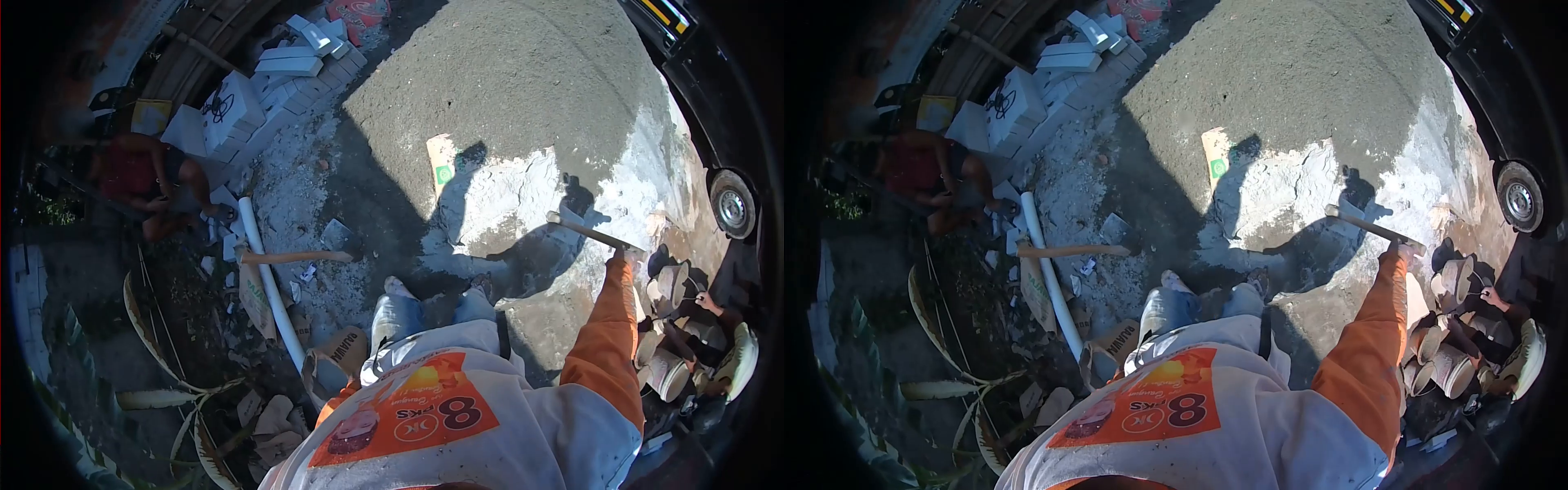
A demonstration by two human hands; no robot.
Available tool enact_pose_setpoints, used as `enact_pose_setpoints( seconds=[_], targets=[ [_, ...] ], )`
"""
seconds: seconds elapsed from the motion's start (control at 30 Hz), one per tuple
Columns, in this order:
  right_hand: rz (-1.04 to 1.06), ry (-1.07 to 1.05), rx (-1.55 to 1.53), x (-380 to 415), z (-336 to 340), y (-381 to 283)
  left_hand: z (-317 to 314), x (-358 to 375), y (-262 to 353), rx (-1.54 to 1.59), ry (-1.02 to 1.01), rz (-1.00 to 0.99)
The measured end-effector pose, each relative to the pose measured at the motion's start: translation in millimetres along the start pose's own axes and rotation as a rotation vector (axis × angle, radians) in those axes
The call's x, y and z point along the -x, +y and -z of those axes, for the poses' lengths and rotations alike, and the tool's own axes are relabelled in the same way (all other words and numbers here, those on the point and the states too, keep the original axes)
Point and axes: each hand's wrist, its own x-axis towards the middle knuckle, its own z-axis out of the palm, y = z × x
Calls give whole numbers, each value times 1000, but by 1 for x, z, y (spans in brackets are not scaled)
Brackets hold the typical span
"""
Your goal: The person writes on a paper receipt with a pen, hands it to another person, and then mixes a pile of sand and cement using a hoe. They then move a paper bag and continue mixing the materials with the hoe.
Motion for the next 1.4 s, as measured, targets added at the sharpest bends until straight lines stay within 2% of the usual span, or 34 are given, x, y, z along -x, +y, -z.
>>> enact_pose_setpoints(
  seconds=[0.03, 0.07, 0.13, 0.2, 0.27, 0.4, 0.47, 0.5, 0.53, 0.57, 0.6, 0.67, 0.7, 0.8, 0.83, 0.87, 0.9, 0.97, 1.03, 1.07, 1.1, 1.17, 1.23, 1.3, 1.4],
  targets=[
    [-20, 23, 22, 11, -8, -8, 10, -17, 12, -25, -19, -43],
    [-263, 196, -42, 60, -10, -60, 24, -38, 29, -47, -36, -94],
    [-486, 129, -202, 91, -52, -82, 51, -78, 66, -78, -59, -169],
    [32, -338, 812, 162, -61, -130, 82, -126, 108, -102, -84, -226],
    [-128, -401, 709, 214, -113, -150, 122, -174, 149, -88, -102, -260],
    [-242, -580, 622, 313, -244, -160, 237, -246, 244, 144, -24, -326],
    [-203, -718, 557, 383, -255, -201, 291, -280, 276, 287, 0, -494],
    [-168, -539, 496, 410, -296, -186, 314, -289, 294, 221, 1, -478],
    [-692, -309, -175, 435, -284, -211, 329, -295, 317, 165, 4, -473],
    [-633, -273, -158, 447, -298, -214, 343, -310, 334, 129, -25, -484],
    [-667, -255, -169, 457, -302, -211, 357, -325, 345, 42, -55, -429],
    [-551, -413, -101, 470, -300, -214, 364, -355, 356, -69, -99, -390],
    [-643, -311, -100, 479, -301, -211, 364, -377, 355, -410, -183, -522],
    [-735, -306, -74, 472, -334, -159, 354, -437, 363, -1447, -411, -896],
    [-758, -293, -90, 472, -324, -162, 347, -441, 372, -1640, -444, -949],
    [-874, -306, -133, 476, -313, -167, 340, -445, 382, -1823, -480, -1015],
    [-991, -314, -172, 481, -299, -175, 319, -438, 382, -1469, -430, -927],
    [-978, -384, -111, 483, -322, -163, 278, -406, 381, -771, -311, -711],
    [-744, -518, 86, 485, -399, -117, 254, -359, 401, -702, -332, -860],
    [-673, -553, 134, 486, -428, -107, 248, -355, 411, -715, -328, -862],
    [-719, -538, 99, 487, -429, -128, 244, -356, 421, -648, -375, -882],
    [-803, -500, 27, 478, -418, -175, 238, -327, 453, -604, -422, -861],
    [-835, -478, -21, 456, -389, -219, 242, -319, 479, -515, -378, -826],
    [-829, -670, -154, 423, -341, -259, 255, -319, 494, -425, -315, -768],
    [-742, -546, -315, 370, -333, -280, 284, -332, 513, -432, -229, -725]
  ],
)
